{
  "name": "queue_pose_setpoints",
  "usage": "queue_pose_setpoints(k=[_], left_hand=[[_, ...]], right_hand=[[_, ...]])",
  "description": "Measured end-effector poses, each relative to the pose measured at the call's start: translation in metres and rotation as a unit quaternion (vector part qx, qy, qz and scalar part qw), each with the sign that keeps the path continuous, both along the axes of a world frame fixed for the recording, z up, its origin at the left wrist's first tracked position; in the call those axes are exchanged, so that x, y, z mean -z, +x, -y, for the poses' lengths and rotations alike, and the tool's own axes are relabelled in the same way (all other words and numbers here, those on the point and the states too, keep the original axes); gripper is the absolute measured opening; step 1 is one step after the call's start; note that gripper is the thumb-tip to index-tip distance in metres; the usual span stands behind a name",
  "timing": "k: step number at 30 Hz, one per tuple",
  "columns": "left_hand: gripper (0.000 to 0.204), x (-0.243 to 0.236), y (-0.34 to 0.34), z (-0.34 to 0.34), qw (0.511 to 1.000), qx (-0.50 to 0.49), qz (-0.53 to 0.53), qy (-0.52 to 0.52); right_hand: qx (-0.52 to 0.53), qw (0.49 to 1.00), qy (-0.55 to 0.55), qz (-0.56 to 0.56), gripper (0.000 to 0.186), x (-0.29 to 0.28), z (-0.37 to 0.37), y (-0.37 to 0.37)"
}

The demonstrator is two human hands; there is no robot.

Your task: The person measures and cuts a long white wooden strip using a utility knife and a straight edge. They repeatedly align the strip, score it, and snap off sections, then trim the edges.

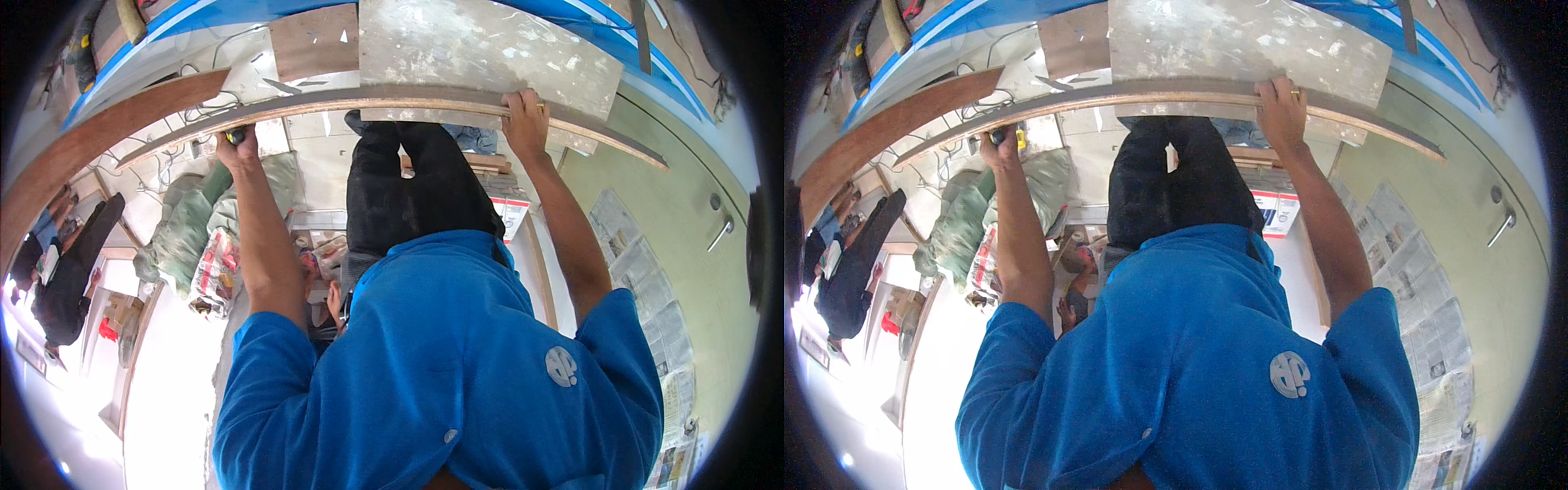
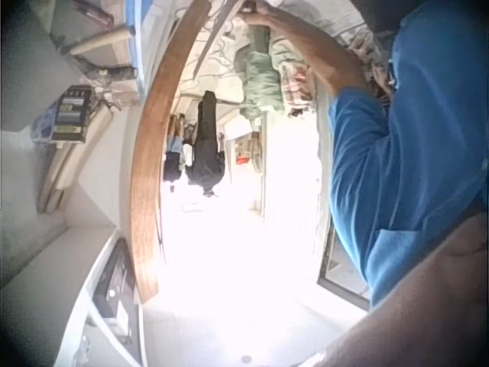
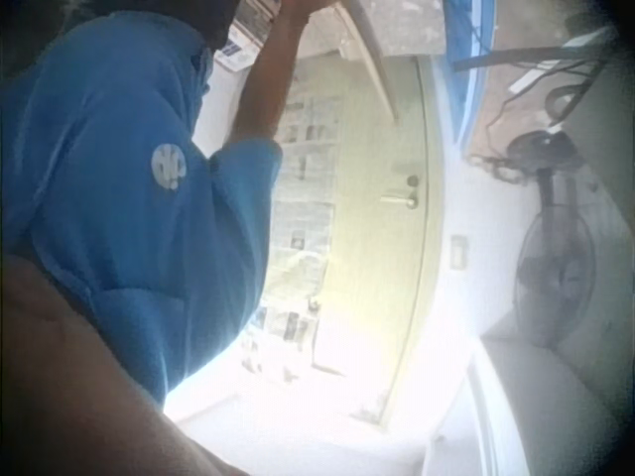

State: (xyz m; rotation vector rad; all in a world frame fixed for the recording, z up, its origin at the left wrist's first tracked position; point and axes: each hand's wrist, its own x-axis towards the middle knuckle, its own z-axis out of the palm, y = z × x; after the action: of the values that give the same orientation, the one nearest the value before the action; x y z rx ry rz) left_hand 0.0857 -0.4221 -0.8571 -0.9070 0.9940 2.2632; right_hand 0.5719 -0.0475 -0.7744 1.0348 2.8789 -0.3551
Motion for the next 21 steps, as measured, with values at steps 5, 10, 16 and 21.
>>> queue_pose_setpoints(k=[5, 10, 16, 21], left_hand=[[0.036, 0.003, 0.006, -0.005, 0.99, -0.004, 0.014, 0.14], [0.036, 0.002, 0.019, -0.006, 0.989, -0.025, -0.038, 0.138], [0.034, 0.018, 0.018, -0.006, 0.997, -0.027, 0.065, 0.029], [0.034, 0.026, 0.01, -0.007, 0.991, 0.028, 0.064, -0.111]], right_hand=[[0.026, 0.999, -0.042, -0.012, 0.046, 0.008, -0.005, -0.002], [-0.004, 0.996, -0.092, -0.015, 0.048, 0.008, -0.003, 0.008], [-0.009, 0.989, -0.148, 0.021, 0.056, 0.016, -0.008, 0.019], [-0.039, 0.992, -0.101, 0.059, 0.069, 0.021, -0.007, 0.02]])
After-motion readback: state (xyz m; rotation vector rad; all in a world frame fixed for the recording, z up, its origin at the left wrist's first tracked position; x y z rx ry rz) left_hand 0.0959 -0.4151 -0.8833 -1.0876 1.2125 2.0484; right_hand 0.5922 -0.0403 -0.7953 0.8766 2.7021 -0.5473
